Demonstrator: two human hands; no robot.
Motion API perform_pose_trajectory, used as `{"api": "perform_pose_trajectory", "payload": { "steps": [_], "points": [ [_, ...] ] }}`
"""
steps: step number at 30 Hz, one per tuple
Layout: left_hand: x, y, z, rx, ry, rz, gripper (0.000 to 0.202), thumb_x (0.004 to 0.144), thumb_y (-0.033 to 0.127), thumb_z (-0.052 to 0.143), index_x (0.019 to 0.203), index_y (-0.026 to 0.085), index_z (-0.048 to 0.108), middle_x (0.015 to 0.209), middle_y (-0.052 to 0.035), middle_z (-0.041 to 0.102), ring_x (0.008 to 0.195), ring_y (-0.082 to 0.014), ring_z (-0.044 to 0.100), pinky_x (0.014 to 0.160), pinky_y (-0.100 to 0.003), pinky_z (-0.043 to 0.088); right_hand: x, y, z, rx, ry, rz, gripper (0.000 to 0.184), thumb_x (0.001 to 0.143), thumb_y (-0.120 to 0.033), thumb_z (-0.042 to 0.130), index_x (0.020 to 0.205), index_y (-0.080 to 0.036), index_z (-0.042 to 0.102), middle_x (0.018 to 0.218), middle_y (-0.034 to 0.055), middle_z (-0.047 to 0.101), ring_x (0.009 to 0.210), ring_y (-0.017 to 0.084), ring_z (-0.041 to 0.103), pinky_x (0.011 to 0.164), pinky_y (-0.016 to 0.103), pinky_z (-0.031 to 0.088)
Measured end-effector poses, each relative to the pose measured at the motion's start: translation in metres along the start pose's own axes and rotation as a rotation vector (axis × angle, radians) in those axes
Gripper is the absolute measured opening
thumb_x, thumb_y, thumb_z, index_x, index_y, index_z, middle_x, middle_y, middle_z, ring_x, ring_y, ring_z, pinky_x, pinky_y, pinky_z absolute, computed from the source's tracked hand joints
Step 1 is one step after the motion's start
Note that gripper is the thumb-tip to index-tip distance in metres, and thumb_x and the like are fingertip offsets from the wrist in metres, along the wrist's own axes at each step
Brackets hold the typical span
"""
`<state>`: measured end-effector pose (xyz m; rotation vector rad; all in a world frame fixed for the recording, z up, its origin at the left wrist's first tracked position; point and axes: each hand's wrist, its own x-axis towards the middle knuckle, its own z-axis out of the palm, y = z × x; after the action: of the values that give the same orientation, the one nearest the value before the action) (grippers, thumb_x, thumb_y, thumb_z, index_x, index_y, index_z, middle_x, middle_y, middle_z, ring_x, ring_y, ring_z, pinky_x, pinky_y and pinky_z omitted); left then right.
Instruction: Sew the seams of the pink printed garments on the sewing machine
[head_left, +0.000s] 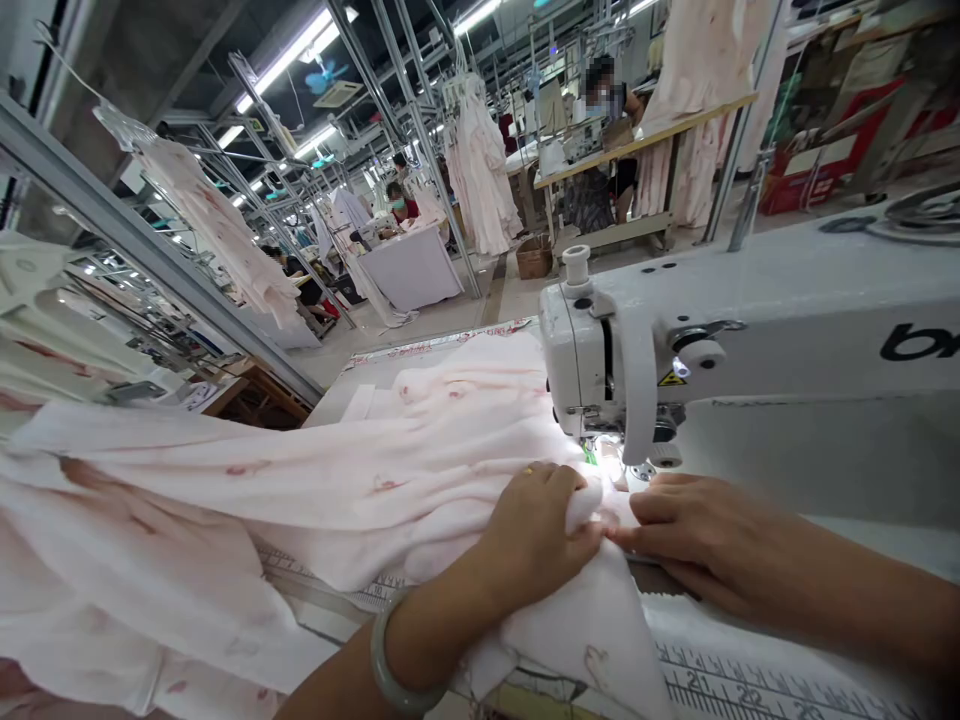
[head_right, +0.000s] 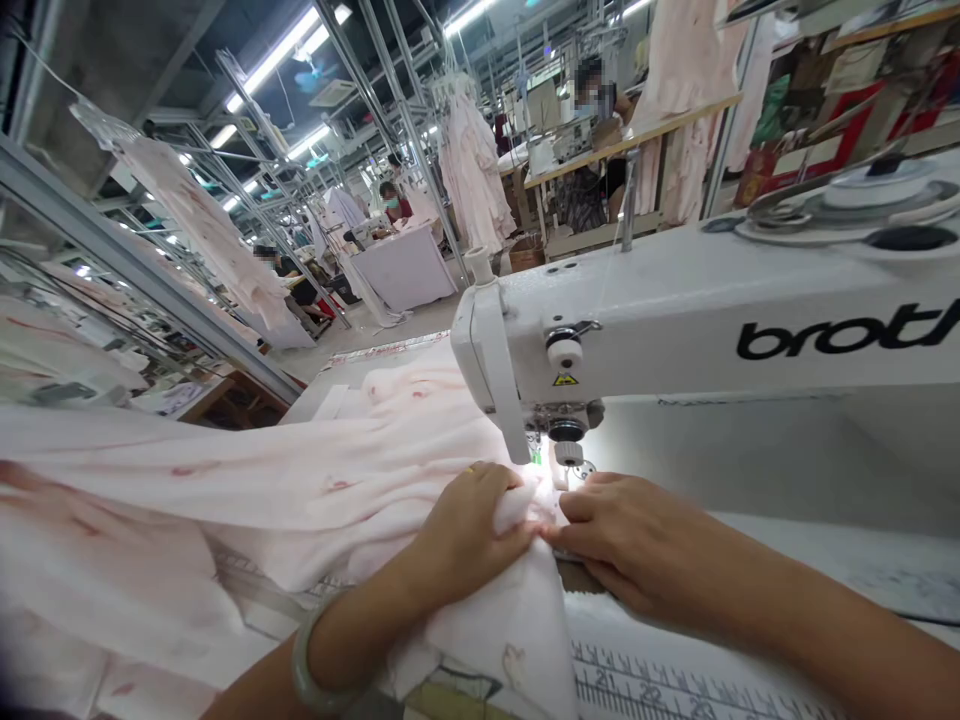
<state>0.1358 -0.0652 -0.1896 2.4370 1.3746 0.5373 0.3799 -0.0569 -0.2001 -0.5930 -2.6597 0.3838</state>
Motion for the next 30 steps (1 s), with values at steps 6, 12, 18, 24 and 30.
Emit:
{"api": "perform_pose_trajectory", "payload": {
  "steps": [6, 12, 18, 24, 30],
  "points": [
    [-0.005, -0.009, 0.001, 0.256, -0.018, 0.402, 0.007, 0.100, 0.016, 0.063, 0.097, 0.019, 0.068, 0.092, -0.0057, 0.068, 0.088, -0.0220, 0.064, 0.088, -0.038, 0.052, 0.002, -0.004, -0.002, 0.017, 0.024, 0.001, 0.028, 0.107, -0.012, 0.048, 0.098, -0.026, 0.072, 0.078, 0.0003, 0.065, 0.070, 0.021, 0.057, 0.067, 0.037, 0.038],
    [-0.004, -0.010, -0.001, 0.273, 0.063, 0.496, 0.020, 0.102, 0.014, 0.053, 0.103, 0.017, 0.073, 0.105, -0.0099, 0.075, 0.097, -0.0227, 0.068, 0.092, -0.037, 0.054, 0.001, -0.006, -0.002, 0.027, 0.012, 0.031, 0.030, 0.105, -0.009, 0.050, 0.094, -0.026, 0.072, 0.078, -0.0002, 0.067, 0.071, 0.022, 0.059, 0.069, 0.036, 0.038],
    [-0.004, -0.010, 0.002, 0.108, 0.149, 0.445, 0.024, 0.098, 0.013, 0.054, 0.110, 0.018, 0.074, 0.102, -0.0100, 0.079, 0.099, -0.0229, 0.073, 0.093, -0.039, 0.057, -0.002, -0.003, 0.002, 0.009, 0.027, 0.015, 0.028, 0.107, -0.012, 0.049, 0.106, -0.026, 0.074, 0.077, -0.0002, 0.066, 0.071, 0.022, 0.060, 0.069, 0.036, 0.038],
    [-0.004, -0.010, 0.002, 0.174, 0.009, 0.495, 0.026, 0.103, 0.013, 0.050, 0.111, 0.017, 0.074, 0.105, -0.0086, 0.081, 0.099, -0.0219, 0.074, 0.091, -0.037, 0.057, -0.002, -0.004, 0.000, 0.012, -0.038, 0.054, 0.029, 0.103, -0.008, 0.049, 0.095, -0.026, 0.071, 0.081, 0.0001, 0.067, 0.074, 0.023, 0.061, 0.073, 0.038, 0.039],
    [-0.004, -0.006, -0.013, 0.244, -0.130, 0.501, 0.023, 0.104, 0.012, 0.053, 0.117, 0.017, 0.072, 0.114, -0.0103, 0.078, 0.112, -0.0227, 0.072, 0.101, -0.039, 0.056, -0.001, 0.002, -0.007, -0.125, 0.186, 0.018, 0.033, 0.100, -0.007, 0.045, 0.107, -0.023, 0.073, 0.101, 0.0051, 0.078, 0.083, 0.022, 0.070, 0.078, 0.038, 0.050]
  ]
}}
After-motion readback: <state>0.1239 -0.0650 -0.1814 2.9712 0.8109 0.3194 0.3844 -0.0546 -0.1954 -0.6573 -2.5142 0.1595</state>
